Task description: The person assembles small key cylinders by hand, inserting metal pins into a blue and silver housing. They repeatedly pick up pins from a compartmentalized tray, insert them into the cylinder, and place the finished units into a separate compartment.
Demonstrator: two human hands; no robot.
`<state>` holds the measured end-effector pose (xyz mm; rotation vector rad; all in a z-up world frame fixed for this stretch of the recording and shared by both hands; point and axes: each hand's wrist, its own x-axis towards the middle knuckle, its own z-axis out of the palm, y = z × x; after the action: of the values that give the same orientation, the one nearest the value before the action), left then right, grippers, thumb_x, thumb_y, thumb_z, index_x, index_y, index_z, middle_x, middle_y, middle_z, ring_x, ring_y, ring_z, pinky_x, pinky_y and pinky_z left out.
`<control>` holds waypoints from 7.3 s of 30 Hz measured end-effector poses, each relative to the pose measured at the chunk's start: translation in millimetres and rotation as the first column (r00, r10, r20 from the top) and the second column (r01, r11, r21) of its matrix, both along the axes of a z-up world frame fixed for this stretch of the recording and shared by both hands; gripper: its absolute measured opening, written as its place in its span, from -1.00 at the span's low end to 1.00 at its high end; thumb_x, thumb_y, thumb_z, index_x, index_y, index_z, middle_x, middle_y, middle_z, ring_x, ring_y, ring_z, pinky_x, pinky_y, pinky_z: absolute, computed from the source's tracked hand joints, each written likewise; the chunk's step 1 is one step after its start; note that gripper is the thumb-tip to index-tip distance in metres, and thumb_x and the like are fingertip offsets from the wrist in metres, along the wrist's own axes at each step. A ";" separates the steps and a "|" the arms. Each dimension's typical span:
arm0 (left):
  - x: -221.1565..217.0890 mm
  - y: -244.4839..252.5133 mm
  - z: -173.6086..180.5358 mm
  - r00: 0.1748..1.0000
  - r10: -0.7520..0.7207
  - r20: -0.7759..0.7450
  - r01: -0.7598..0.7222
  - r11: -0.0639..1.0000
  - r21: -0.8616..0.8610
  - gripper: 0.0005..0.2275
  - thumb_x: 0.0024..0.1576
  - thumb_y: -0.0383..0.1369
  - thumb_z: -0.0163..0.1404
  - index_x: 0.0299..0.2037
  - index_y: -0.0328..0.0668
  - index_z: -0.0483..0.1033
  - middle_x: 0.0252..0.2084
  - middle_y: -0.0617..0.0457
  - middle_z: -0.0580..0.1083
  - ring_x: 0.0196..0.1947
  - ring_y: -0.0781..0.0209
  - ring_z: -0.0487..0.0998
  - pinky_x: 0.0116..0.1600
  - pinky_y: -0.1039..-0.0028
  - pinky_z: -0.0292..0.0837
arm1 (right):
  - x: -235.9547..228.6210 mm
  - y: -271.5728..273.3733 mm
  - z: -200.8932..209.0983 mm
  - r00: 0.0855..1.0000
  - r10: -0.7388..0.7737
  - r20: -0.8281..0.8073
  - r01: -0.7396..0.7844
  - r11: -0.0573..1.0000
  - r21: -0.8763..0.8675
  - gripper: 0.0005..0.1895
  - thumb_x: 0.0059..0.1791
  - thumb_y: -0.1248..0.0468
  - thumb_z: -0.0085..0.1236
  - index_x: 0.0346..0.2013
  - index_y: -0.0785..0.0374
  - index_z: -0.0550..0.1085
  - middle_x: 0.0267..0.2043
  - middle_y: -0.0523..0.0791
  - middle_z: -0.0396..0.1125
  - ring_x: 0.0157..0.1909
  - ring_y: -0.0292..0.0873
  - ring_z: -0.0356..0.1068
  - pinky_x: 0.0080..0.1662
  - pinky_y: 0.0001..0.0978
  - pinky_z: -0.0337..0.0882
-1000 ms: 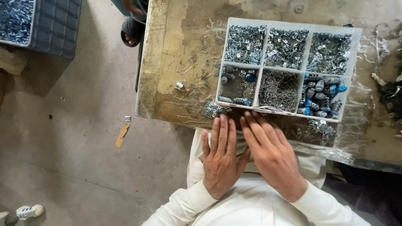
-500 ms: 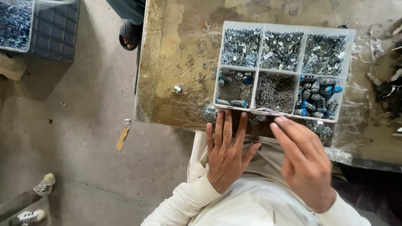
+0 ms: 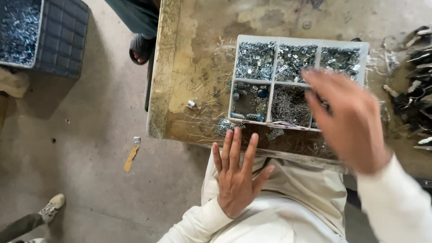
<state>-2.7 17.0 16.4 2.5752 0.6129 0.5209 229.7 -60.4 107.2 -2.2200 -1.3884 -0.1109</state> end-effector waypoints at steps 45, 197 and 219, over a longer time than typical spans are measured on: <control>17.9 -21.2 -19.7 0.992 -0.043 -0.123 0.046 0.998 0.029 -0.24 0.29 0.14 -0.17 0.50 -0.38 0.10 0.56 -0.29 0.05 0.59 -0.13 -0.06 0.58 0.00 -0.28 | -13.2 -4.2 28.5 0.971 0.170 -0.168 -0.171 0.985 0.008 -0.83 -0.03 0.39 0.28 -0.14 0.25 0.64 -0.07 0.01 0.54 -0.13 -0.06 0.57 -0.14 -0.34 0.53; 114.5 69.6 56.6 0.953 -0.209 0.220 0.293 0.821 -0.490 -0.64 0.10 -0.30 0.27 0.11 0.13 0.56 -0.13 0.26 0.66 0.40 0.22 0.42 0.66 0.00 -0.33 | -23.5 -17.8 -19.4 0.837 -0.231 -0.496 0.323 0.940 0.107 -0.83 -0.06 0.41 0.32 -0.17 0.26 0.61 0.18 -0.08 0.46 0.41 -0.06 0.32 0.35 -0.24 0.33; 111.0 70.2 53.5 0.943 -0.204 0.262 0.310 0.821 -0.480 -0.67 0.14 -0.29 0.25 0.12 0.13 0.55 -0.06 0.28 0.65 0.40 0.25 0.44 0.69 0.05 -0.32 | -23.9 -16.5 -26.5 0.924 -0.235 -0.303 0.267 0.961 0.071 -0.79 -0.11 0.42 0.39 -0.19 0.24 0.64 0.19 -0.06 0.46 0.36 -0.01 0.33 0.35 -0.13 0.32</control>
<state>108.3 87.3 69.9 2.0174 0.2718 0.4408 205.8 -77.0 80.7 -2.2059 -0.9149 0.0493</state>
